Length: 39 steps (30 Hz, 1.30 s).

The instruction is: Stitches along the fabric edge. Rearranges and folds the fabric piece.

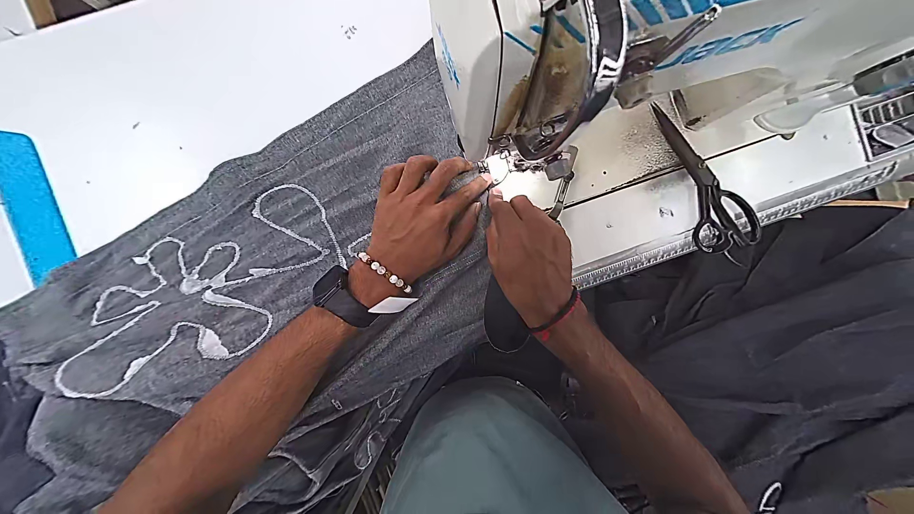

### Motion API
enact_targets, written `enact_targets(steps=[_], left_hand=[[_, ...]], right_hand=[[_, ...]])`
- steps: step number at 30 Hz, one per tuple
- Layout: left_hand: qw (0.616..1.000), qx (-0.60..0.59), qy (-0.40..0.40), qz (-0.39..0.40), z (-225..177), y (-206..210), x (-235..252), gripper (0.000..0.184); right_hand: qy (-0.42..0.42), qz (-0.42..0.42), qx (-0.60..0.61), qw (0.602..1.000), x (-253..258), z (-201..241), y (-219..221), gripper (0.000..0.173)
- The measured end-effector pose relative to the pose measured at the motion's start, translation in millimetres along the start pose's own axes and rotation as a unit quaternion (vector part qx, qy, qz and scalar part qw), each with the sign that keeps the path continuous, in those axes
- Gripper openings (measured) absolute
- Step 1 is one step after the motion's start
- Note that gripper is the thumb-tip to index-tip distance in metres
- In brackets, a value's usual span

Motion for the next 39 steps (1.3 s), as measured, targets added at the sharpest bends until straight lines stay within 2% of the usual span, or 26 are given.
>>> enact_targets(steps=[6, 9, 13, 16, 19, 23, 26, 28, 32, 35, 37, 39], left_hand=[[1.000, -0.008, 0.003, 0.004, 0, -1, 1, 0.039], [0.997, -0.078, 0.009, 0.009, -3, -11, -3, 0.033], [0.990, -0.137, 0.025, 0.016, -10, -15, -16, 0.029], [0.995, -0.088, 0.038, 0.023, -13, -10, -16, 0.035], [0.998, -0.045, 0.016, 0.040, -11, -3, -13, 0.043], [1.000, -0.017, 0.003, 0.010, -6, 1, -9, 0.043], [0.999, -0.022, 0.047, 0.004, -9, 0, -11, 0.041], [0.996, -0.038, 0.078, 0.015, -11, 1, -10, 0.042], [0.990, -0.073, 0.111, 0.053, -15, -2, -11, 0.043], [0.989, -0.064, 0.117, 0.067, -20, -7, -13, 0.042], [0.988, -0.063, 0.125, 0.068, -18, -6, -16, 0.042], [0.988, -0.062, 0.125, 0.065, -15, -5, -16, 0.042]], right_hand=[[0.014, -0.034, 0.032, 0.999, -3, -6, -1, 0.033], [0.052, -0.052, 0.120, 0.990, -7, -18, -6, 0.026], [0.094, -0.026, 0.176, 0.980, -8, -24, -9, 0.021], [0.102, -0.014, 0.171, 0.980, -6, -22, -8, 0.019], [0.102, -0.012, 0.160, 0.982, -6, -22, -9, 0.015], [0.036, -0.080, 0.048, 0.995, -6, -7, -5, 0.017], [0.009, -0.053, -0.013, 0.998, -10, 4, -1, 0.022], [-0.006, -0.028, -0.013, 1.000, -14, 5, -2, 0.025], [-0.039, -0.085, 0.064, 0.994, -61, 2, -5, 0.027], [-0.067, -0.067, 0.088, 0.992, -120, 1, 18, 0.035], [-0.062, -0.081, 0.087, 0.991, -148, -12, 32, 0.021], [-0.016, -0.138, 0.072, 0.988, -157, -36, 20, 0.014]])
Point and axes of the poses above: each hand's wrist, its own x-axis towards the middle knuckle, its own y-axis out of the palm, z = x × y, the point moved 6 cm from there along x, towards the middle knuckle, and after that the axes turned 8 degrees about z, right-handed, at the moved point
